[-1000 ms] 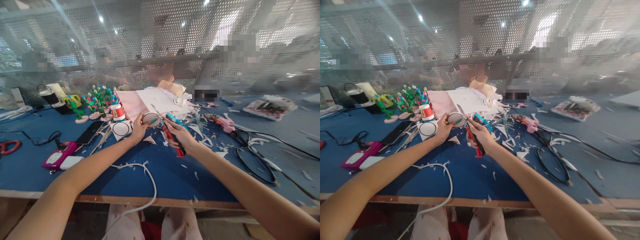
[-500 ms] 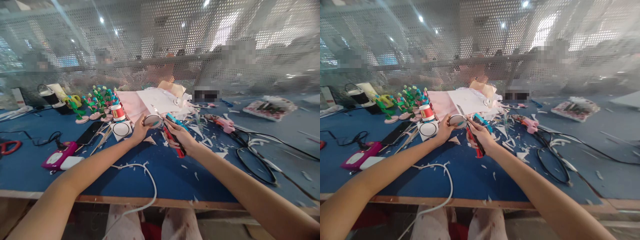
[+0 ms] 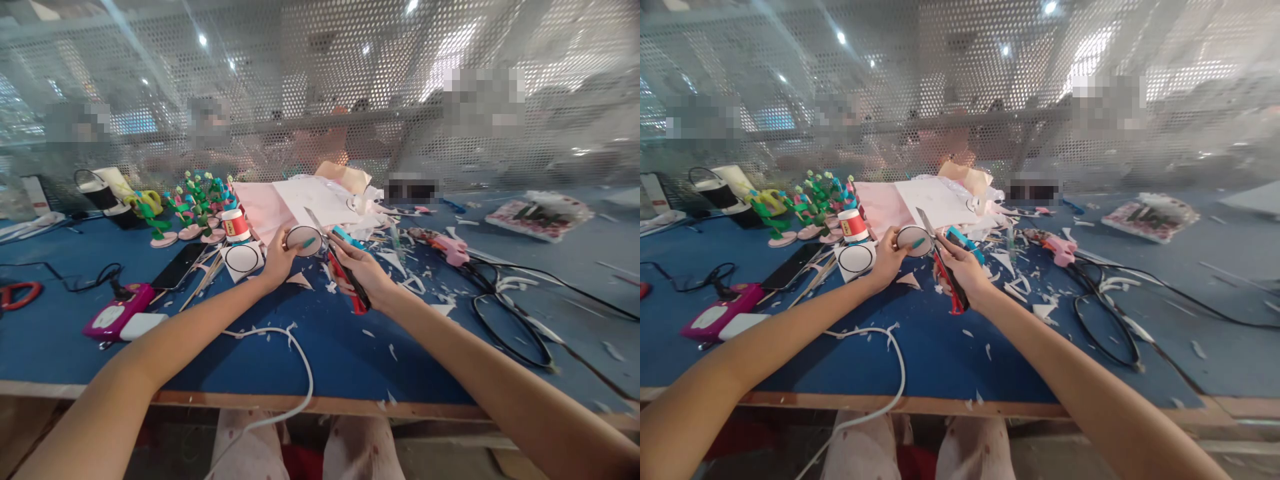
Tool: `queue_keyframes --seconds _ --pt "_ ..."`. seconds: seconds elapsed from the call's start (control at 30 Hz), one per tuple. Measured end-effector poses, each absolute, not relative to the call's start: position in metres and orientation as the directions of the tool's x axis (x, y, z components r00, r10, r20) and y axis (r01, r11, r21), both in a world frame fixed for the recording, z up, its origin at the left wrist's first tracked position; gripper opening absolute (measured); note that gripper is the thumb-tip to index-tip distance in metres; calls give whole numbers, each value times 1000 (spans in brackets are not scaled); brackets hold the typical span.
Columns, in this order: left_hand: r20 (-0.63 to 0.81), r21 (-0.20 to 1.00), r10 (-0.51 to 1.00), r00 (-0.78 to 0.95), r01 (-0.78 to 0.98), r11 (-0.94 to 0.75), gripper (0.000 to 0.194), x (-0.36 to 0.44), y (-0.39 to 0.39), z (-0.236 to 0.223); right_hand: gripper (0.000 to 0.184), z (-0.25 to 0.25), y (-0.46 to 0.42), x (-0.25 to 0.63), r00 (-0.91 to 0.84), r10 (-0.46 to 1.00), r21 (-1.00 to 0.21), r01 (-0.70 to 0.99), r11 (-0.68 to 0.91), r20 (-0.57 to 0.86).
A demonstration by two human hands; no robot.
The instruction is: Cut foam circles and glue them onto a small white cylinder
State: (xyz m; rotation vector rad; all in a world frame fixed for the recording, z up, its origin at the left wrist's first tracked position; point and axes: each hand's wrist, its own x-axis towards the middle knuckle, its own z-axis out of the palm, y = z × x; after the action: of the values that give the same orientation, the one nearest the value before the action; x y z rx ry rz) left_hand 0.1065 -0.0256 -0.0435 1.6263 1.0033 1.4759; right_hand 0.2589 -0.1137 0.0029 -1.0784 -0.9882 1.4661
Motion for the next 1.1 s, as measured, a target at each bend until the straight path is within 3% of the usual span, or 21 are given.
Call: queue_keyframes --seconds 0.1,0.43,0.63,0.87,1.0,1.1 --pt "479 875 876 58 48 -481 28 105 -26 -44 58 2 -114 258 -97 987 -957 -248 -149 -128" --pt "341 939 928 151 -104 -328 49 109 -28 -45 57 -1 -114 259 -117 984 -952 -259 -161 -134" --pt "292 955 946 140 -94 -281 35 110 -26 -44 58 -2 -114 261 -141 983 -947 -280 -154 -118" --pt "304 951 934 189 -124 -285 34 111 -27 -44 59 -1 -115 259 -150 983 -950 -277 -143 -105" --pt "324 945 900 290 -61 -320 28 111 -28 -46 62 0 -117 258 -162 984 -955 -269 -122 -80" --pt "321 946 908 270 -38 -323 32 111 -29 -46 64 1 -117 258 -119 990 -959 -260 -110 -81"
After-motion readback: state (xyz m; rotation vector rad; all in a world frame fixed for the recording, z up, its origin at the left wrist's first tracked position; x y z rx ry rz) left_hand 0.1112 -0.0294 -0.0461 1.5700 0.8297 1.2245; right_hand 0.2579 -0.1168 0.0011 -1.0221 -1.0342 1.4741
